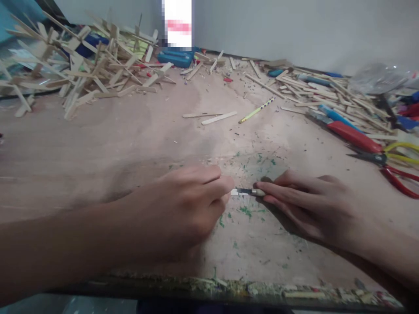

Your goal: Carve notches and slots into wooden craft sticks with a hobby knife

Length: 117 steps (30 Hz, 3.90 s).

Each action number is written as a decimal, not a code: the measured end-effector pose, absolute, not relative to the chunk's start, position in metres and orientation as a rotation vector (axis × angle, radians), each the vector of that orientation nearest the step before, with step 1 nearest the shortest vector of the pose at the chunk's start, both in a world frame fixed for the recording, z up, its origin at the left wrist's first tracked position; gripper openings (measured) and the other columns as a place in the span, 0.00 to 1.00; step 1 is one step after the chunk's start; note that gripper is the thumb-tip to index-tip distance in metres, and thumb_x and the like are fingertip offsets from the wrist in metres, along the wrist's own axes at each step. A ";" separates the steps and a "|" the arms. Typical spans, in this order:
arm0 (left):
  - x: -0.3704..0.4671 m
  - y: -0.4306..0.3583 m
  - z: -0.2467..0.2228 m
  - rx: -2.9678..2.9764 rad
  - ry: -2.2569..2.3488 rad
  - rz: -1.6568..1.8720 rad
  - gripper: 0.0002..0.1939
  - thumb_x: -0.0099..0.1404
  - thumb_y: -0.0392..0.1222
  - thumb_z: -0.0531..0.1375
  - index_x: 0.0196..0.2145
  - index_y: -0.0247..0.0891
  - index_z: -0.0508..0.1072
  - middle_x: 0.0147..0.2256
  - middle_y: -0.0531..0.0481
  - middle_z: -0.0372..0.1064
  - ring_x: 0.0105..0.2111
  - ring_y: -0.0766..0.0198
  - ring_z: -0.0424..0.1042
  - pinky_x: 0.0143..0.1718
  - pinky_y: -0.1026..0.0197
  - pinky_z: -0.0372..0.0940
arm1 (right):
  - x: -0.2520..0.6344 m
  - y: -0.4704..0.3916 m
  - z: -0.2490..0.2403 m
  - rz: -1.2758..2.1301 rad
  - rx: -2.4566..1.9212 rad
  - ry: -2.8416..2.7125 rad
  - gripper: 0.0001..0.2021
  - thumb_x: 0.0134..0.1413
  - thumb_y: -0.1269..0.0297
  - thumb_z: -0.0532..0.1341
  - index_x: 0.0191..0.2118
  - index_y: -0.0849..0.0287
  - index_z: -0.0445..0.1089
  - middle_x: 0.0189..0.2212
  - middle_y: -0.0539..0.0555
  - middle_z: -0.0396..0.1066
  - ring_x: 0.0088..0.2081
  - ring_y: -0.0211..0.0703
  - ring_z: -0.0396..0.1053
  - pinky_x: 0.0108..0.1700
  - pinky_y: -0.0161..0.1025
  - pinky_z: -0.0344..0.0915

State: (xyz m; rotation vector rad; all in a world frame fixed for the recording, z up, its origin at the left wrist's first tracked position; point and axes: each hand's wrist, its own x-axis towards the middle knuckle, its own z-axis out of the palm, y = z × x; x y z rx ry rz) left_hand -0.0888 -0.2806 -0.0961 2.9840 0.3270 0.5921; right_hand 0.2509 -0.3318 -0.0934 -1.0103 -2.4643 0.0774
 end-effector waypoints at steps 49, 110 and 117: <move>-0.084 -0.266 -0.111 2.654 0.550 0.444 0.27 0.93 0.43 0.60 0.82 0.39 0.80 0.88 0.24 0.66 0.89 0.27 0.67 0.87 0.14 0.67 | 0.251 -0.329 -0.090 0.206 -0.989 -2.447 0.10 0.92 0.66 0.67 0.59 0.55 0.89 0.44 0.54 0.91 0.32 0.40 0.87 0.28 0.40 0.78; -0.086 -0.267 -0.121 2.641 0.616 0.479 0.27 0.94 0.47 0.60 0.83 0.45 0.80 0.88 0.28 0.66 0.90 0.30 0.65 0.89 0.14 0.62 | 0.250 -0.332 -0.096 0.021 -0.962 -2.507 0.09 0.92 0.66 0.66 0.62 0.57 0.86 0.41 0.52 0.90 0.29 0.38 0.82 0.27 0.43 0.69; -0.086 -0.266 -0.118 2.665 0.613 0.468 0.26 0.95 0.48 0.60 0.82 0.44 0.80 0.87 0.25 0.67 0.89 0.27 0.67 0.87 0.13 0.66 | 0.254 -0.331 -0.089 0.065 -0.964 -2.480 0.08 0.92 0.66 0.66 0.63 0.55 0.83 0.45 0.54 0.88 0.34 0.40 0.84 0.32 0.40 0.76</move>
